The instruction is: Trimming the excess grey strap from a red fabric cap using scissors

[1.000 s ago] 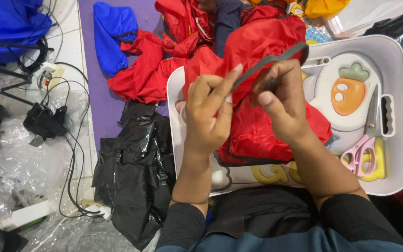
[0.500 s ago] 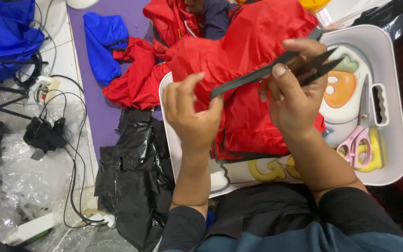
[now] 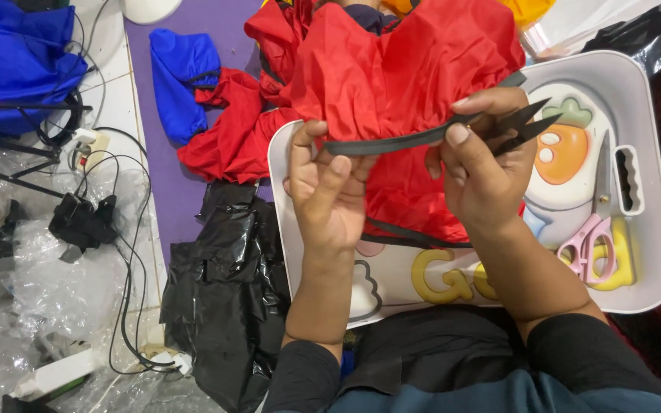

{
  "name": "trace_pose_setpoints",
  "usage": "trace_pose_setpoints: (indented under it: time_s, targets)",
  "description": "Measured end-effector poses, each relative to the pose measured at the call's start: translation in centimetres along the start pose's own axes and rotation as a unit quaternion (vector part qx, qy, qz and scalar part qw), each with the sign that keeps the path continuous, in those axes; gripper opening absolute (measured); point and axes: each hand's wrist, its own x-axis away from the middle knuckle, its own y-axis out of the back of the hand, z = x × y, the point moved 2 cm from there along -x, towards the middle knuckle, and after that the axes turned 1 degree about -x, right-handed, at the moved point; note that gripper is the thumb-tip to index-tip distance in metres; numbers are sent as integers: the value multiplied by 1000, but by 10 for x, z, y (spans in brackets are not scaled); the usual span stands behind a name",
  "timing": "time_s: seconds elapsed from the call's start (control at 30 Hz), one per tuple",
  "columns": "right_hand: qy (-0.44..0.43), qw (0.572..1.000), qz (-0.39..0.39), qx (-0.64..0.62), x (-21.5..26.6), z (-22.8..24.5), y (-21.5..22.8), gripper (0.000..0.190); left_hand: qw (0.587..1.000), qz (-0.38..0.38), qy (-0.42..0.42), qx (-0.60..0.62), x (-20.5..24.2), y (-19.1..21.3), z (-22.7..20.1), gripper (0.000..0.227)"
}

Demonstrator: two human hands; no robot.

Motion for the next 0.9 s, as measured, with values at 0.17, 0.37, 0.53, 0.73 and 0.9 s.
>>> trace_pose_setpoints:
  time_s: [0.17,0.37,0.53,0.73,0.9]
  targets:
    - [-60,998,-35,-9,-7,1,6,20,997,-64,-18,38,1,-6,-2,27]
    - [-132,990,-55,-13,-9,-4,5,22,995,-94,-26,-16,4,-9,0,29]
    - [-158,986,-42,23,-7,-9,4,22,996,-78,-36,-16,6,-10,1,33]
    - [-105,993,28,55,5,-11,-2,40,997,-49,-54,-12,6,-9,1,39]
    - [118,905,114,393,6,-1,-10,40,994,-71,-81,-9,5,-10,-5,37]
